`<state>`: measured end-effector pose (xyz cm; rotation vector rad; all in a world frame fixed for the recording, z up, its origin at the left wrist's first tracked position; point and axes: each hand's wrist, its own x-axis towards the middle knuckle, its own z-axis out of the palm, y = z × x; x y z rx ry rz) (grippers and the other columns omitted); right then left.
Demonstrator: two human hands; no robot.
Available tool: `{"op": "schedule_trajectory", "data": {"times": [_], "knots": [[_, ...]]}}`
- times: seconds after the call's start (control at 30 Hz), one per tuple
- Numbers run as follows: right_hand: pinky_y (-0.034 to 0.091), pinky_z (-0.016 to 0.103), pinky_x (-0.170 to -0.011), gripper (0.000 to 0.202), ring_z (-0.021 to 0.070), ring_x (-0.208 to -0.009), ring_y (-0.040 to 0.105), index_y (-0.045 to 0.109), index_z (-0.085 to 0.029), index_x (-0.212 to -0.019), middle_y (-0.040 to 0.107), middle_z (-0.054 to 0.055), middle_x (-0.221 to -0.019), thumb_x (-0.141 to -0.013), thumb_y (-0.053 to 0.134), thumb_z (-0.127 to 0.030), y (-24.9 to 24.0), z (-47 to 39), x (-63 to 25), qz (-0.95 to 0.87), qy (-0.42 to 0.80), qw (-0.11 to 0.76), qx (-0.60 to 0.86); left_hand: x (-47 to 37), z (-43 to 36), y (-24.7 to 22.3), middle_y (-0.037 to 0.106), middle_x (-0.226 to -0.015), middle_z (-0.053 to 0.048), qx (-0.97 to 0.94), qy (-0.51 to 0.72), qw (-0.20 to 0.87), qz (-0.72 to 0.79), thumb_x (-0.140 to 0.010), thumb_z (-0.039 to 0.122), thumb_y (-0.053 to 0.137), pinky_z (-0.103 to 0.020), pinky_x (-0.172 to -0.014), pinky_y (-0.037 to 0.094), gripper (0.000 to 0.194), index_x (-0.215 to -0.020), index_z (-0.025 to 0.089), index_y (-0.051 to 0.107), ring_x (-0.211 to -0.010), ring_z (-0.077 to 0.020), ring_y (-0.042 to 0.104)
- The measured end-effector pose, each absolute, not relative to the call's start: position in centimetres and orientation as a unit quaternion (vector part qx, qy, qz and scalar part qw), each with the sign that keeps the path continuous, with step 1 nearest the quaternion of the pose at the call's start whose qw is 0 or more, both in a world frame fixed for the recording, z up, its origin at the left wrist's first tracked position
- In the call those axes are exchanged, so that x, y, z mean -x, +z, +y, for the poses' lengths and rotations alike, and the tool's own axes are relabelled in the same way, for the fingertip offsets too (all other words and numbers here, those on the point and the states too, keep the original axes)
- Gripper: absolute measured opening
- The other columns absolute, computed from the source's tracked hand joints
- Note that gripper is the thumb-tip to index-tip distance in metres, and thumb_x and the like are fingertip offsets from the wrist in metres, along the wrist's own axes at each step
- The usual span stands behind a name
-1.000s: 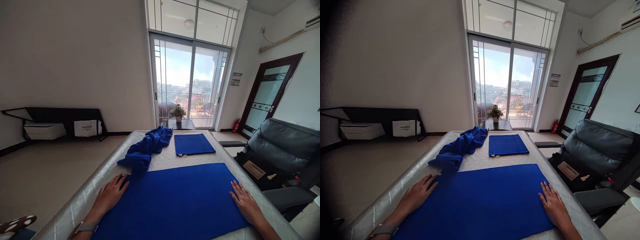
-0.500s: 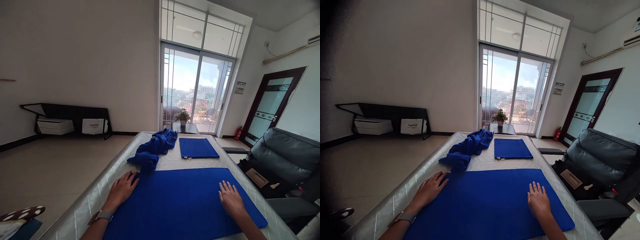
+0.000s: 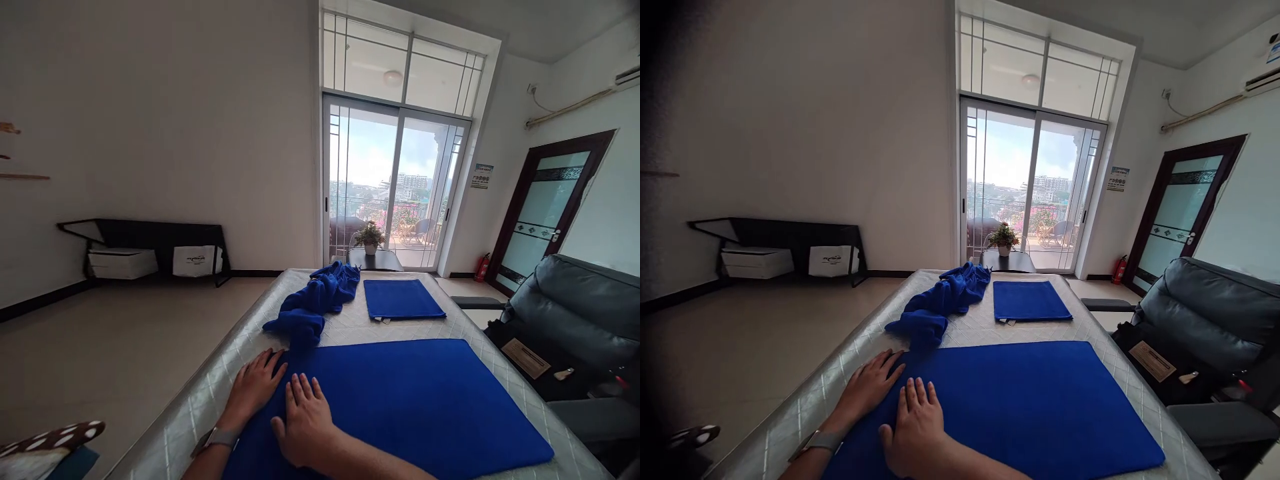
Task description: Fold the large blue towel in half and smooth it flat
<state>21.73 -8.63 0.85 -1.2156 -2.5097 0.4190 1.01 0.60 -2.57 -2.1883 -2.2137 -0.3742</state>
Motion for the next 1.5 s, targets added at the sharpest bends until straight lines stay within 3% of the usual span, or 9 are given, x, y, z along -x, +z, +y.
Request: {"op": "schedule_trajectory", "data": {"times": [0.27, 0.5, 0.8, 1.13, 1.5], "knots": [[0.018, 0.051, -0.131, 0.071, 0.0254, -0.16, 0.016, 0.029, -0.007, -0.164, 0.024, 0.015, -0.171, -0.108, 0.033, -0.05, 1.2, -3.8, -22.3, -0.849, 0.165, 0.15, 0.478, -1.2, 0.4, -2.4, 0.048, -0.164, -0.014, 0.691, -0.133, 0.002, -0.71, -0.102, 0.05, 0.036, -0.054, -0.124, 0.03, 0.06, -0.153, 0.025, 0.053, -0.152, -0.0309, 0.042], [0.013, 0.045, -0.131, 0.07, 0.0222, -0.161, 0.016, 0.027, -0.014, -0.166, 0.023, 0.009, -0.172, -0.108, 0.029, -0.053, 1.1, -1.8, -29.9, -0.858, 0.152, 0.119, 0.477, -1.0, 0.9, -2.9, 0.046, -0.166, -0.013, 0.687, -0.126, -0.011, -0.716, -0.102, 0.05, 0.035, -0.054, -0.126, 0.028, 0.06, -0.154, 0.025, 0.051, -0.154, -0.031, 0.039], [0.006, 0.04, -0.131, 0.071, 0.0209, -0.161, 0.013, 0.024, -0.013, -0.167, 0.023, 0.008, -0.173, -0.107, 0.023, -0.052, 1.3, -0.2, -41.1, -0.794, 0.111, 0.072, 0.594, -0.7, 1.0, -3.2, 0.048, -0.165, -0.01, 0.691, -0.127, -0.004, -0.711, -0.104, 0.049, 0.036, -0.053, -0.125, 0.029, 0.056, -0.154, 0.028, 0.052, -0.152, -0.0328, 0.042], [0.007, 0.04, -0.13, 0.076, 0.0215, -0.162, 0.012, 0.025, -0.013, -0.167, 0.021, 0.007, -0.174, -0.105, 0.021, -0.057, -0.5, 0.9, -55.3, -0.699, 0.059, 0.059, 0.71, -0.8, 0.6, -2.5, 0.04, -0.169, -0.012, 0.689, -0.11, -0.041, -0.715, -0.105, 0.051, 0.028, -0.057, -0.126, 0.027, 0.062, -0.159, 0.026, 0.043, -0.153, -0.0326, 0.04], [0.016, 0.042, -0.13, 0.077, 0.0246, -0.16, 0.021, 0.028, -0.007, -0.165, 0.027, 0.011, -0.172, -0.103, 0.021, -0.052, -3.7, 2.0, -65.6, -0.622, 0.013, 0.076, 0.779, 0.2, 1.8, -4.3, 0.048, -0.165, -0.01, 0.693, -0.13, -0.018, -0.709, -0.101, 0.052, 0.032, -0.057, -0.124, 0.032, 0.062, -0.156, 0.027, 0.048, -0.152, -0.0317, 0.043]]}}
